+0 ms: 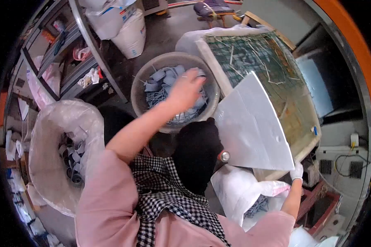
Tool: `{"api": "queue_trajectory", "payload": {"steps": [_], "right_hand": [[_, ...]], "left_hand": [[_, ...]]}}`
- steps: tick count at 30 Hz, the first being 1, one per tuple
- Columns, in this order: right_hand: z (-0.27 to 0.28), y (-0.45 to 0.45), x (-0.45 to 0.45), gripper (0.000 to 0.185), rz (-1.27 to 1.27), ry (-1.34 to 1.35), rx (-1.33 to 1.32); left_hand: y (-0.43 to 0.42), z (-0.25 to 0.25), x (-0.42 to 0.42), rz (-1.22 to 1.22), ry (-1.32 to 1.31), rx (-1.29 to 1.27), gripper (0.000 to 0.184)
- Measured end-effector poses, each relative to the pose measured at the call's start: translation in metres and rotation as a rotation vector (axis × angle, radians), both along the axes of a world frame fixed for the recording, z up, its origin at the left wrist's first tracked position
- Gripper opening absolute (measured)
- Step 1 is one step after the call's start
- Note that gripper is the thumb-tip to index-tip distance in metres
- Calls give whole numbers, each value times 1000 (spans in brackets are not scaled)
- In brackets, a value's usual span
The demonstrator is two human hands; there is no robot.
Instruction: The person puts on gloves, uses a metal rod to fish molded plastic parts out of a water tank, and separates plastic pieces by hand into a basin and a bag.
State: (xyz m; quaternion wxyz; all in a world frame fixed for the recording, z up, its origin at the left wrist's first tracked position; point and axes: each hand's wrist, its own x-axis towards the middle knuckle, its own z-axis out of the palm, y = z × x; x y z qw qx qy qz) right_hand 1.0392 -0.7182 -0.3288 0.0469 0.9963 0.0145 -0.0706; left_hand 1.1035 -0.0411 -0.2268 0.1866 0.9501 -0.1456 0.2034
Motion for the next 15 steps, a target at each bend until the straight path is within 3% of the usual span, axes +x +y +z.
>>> {"api": "queue_trajectory", "payload": {"steps": [2,3,4,5,8,10,11,12,13,14,15], "right_hand": [[-39,-12,6,27,52,127,95],[-43,-10,6,27,67,143,94],[-45,-9,7,28,20,132,143],[-42,-7,10,28,-31,120,190],[-25,3,12,32,-209,75,321],[0,-1,8,38,-115,-43,390],[11,1,9,37,-549,-35,877],[18,-7,6,40,-578,-127,886],[24,-15,3,42,-603,-220,893],[78,72,17,46,-591,-184,224],[98,80,20,45,-455,-222,-45]], "left_hand": [[85,-38,0,182,404,107,44],[134,-90,4,306,552,161,48],[163,-99,7,391,871,134,51],[199,-139,21,495,1212,211,62],[253,-200,18,426,1199,211,63],[259,-253,23,519,1161,264,57],[260,-275,27,621,1105,319,52],[260,-286,33,613,1122,310,52],[257,-294,41,557,960,315,47],[255,-305,47,501,797,318,44],[257,-325,52,512,651,289,41]]}}
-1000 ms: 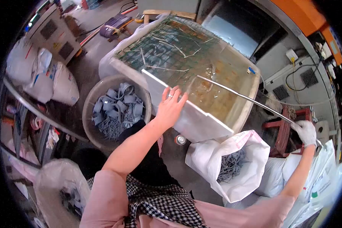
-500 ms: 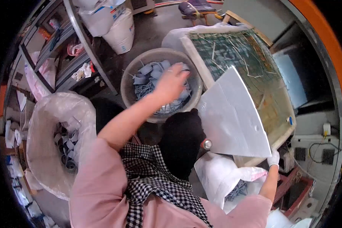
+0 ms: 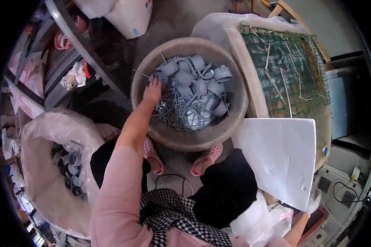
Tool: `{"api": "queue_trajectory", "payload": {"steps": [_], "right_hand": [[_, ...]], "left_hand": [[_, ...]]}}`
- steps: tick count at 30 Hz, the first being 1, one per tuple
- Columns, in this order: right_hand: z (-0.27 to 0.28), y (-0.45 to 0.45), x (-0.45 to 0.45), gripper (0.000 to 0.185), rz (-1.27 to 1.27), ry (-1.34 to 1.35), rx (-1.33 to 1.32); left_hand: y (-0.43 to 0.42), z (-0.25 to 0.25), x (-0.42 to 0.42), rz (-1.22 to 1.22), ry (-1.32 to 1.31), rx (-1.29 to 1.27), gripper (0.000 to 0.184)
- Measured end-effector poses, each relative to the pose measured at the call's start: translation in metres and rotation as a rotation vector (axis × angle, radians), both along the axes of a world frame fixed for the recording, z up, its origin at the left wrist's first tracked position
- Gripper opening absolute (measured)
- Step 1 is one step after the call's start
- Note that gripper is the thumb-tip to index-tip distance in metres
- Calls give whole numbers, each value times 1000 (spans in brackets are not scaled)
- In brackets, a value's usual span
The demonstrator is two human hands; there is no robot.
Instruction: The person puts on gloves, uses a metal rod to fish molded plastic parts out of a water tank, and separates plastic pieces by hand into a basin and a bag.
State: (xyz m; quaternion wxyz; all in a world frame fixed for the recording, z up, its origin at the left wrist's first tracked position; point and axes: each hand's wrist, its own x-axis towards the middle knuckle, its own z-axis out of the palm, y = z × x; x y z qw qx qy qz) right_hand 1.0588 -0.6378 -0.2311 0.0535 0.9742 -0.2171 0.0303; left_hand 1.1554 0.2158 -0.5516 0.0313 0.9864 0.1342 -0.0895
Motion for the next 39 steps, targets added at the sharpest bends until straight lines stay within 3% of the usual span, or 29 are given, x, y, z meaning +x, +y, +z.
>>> {"api": "queue_trajectory", "payload": {"steps": [3,5,7,9,10,11,12,13,14,15,18,21,22,23,24,25,26,27,28,29,31,32,34,35,37,39], "right_hand": [[42,18,18,45,27,-181,-291],[72,83,49,43,24,-289,-367],[88,154,84,42,179,-481,-285],[79,215,111,41,589,-652,38],[68,264,116,43,742,-679,453],[55,288,125,53,822,-525,434],[41,312,133,63,900,-369,421],[53,391,129,66,745,-87,745],[36,425,142,65,1001,36,668],[13,463,145,67,1186,26,468],[-36,539,139,89,1402,231,634],[-15,588,126,90,1273,567,922],[-17,593,130,82,1219,494,1003],[-29,593,136,65,1251,310,887],[-35,591,142,57,1236,220,968],[-14,594,138,50,1217,124,1051],[5,585,126,42,773,330,1489],[-11,578,135,40,680,263,1639],[-14,573,138,38,487,330,1873],[-18,566,140,37,276,394,2096],[-11,557,135,33,244,395,2115],[-12,556,132,33,199,408,2145],[-22,556,128,39,191,440,2186],[-25,550,132,39,177,432,2184],[-8,542,136,54,223,580,2181],[-23,532,161,68,102,569,2065]], "left_hand": [[6,-21,22,5,128,86,36],[5,-1,36,-91,270,47,33],[1,10,37,-181,391,11,31],[-6,32,34,-252,281,-131,25],[-7,53,32,-210,282,-348,28],[-10,63,28,-215,278,-342,28],[-12,72,25,-197,179,-495,29],[-16,83,22,-181,72,-644,31],[-26,112,19,-179,27,-694,36],[-35,127,19,-188,15,-688,36],[-54,170,16,-173,-145,-893,37],[-66,225,14,-112,25,-1069,36],[-72,253,4,49,-89,-1257,34],[-76,272,-3,216,-207,-1441,32],[-75,281,-6,319,-343,-1627,41],[-75,293,-16,307,-355,-1621,41],[-77,302,-31,265,-397,-1482,44],[-79,308,-44,226,-431,-1343,47],[-85,302,-52,65,-360,-1358,62],[-92,294,-67,-51,-332,-1321,55],[-116,297,-79,-231,-329,-1061,45],[-123,298,-78,-243,-320,-1062,45],[-136,299,-77,-160,-458,-626,33],[-130,284,-67,-137,-617,-724,36],[-115,286,-52,79,-685,-942,42],[-95,291,-36,445,-549,-1010,44]]}}
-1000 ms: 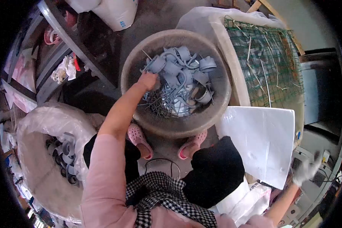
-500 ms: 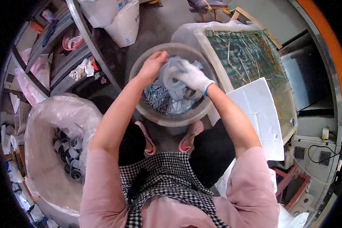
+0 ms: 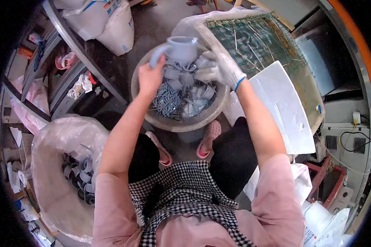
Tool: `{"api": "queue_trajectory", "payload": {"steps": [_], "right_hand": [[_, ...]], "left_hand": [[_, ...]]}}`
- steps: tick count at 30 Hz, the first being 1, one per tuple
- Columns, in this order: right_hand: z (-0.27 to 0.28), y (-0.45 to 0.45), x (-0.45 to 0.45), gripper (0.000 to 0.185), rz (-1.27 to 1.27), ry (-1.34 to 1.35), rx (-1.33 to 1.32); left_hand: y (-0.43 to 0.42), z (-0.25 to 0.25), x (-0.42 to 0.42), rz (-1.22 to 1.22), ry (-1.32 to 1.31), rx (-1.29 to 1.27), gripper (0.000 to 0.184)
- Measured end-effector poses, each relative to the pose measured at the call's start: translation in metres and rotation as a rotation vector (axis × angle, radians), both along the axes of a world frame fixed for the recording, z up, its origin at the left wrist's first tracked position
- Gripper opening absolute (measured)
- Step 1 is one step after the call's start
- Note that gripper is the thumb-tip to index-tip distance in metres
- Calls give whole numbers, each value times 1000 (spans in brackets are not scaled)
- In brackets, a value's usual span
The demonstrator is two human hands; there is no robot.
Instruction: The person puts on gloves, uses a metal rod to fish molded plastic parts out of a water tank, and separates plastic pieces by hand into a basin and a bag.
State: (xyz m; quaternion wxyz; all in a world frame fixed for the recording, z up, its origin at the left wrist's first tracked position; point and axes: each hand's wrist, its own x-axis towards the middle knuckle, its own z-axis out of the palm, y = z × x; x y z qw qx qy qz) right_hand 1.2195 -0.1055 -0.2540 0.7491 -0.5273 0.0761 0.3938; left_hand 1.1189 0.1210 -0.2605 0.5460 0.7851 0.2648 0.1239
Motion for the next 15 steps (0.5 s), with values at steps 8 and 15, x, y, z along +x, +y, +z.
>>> {"api": "queue_trajectory", "payload": {"steps": [8,15], "right_hand": [[-199,-20,68,55,1340,-846,-1137],[-304,12,2,25,1296,-1316,-1662]], "left_hand": [[18,-26,-16,-135,-249,674,28],[34,-24,-10,-327,-367,827,29]]}}
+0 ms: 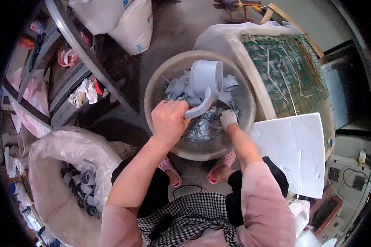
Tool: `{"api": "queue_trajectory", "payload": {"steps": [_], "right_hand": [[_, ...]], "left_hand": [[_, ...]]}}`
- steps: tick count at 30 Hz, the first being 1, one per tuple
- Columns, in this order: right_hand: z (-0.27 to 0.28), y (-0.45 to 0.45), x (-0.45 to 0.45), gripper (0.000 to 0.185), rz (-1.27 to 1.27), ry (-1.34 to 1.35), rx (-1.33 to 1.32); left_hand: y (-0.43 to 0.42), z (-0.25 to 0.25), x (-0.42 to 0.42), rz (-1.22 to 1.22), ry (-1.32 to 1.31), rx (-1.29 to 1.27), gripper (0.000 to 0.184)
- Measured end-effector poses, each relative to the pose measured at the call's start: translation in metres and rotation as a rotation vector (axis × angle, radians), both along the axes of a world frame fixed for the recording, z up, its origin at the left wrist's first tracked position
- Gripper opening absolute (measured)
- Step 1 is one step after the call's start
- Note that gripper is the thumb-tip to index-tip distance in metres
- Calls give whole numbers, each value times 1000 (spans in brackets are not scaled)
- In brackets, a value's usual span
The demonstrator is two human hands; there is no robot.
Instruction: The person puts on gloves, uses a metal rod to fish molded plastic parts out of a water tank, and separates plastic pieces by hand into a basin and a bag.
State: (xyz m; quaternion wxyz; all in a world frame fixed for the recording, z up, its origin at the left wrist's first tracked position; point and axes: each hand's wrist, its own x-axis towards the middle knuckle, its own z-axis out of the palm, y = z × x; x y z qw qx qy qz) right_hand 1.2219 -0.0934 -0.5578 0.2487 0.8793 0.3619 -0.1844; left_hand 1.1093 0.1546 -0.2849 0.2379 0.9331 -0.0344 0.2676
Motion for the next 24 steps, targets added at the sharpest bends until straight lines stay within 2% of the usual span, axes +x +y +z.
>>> {"api": "queue_trajectory", "payload": {"steps": [3,4,6,7,9,10,11,12,14,15,17,18,20,21,23,24], "right_hand": [[-9,1,-2,24,-6,33,-94],[-6,3,4,23,-74,133,-110],[8,6,7,23,-112,180,-62],[14,5,7,23,-160,224,-18],[14,5,19,23,-152,264,32],[31,8,25,24,-90,342,89],[48,9,32,26,-31,421,145],[70,13,38,30,33,552,191],[175,28,27,32,-63,534,288],[207,32,23,35,-155,518,392],[213,18,33,38,-247,500,633],[236,20,32,42,-275,438,546],[276,14,22,42,-273,324,631],[307,16,13,42,-268,305,637],[336,14,7,41,-319,308,561],[342,10,5,44,-313,317,601]], "left_hand": [[5,4,1,136,140,-69,30],[6,5,2,146,143,-66,30],[10,9,6,231,425,-593,36],[14,11,8,237,426,-599,36],[28,12,13,35,694,-1792,52],[32,13,14,-134,652,-1917,69],[34,15,15,-145,644,-1917,69],[33,23,14,-144,598,-2065,70],[30,38,11,-99,531,-2266,74],[31,35,9,-111,531,-2266,74],[40,16,6,-363,581,-2236,62],[43,11,6,-376,588,-2230,62],[42,7,8,-372,560,-1826,41],[36,15,4,-396,573,-1825,41],[23,38,-5,-143,513,-1083,20],[19,39,-8,-341,427,-894,17]]}}
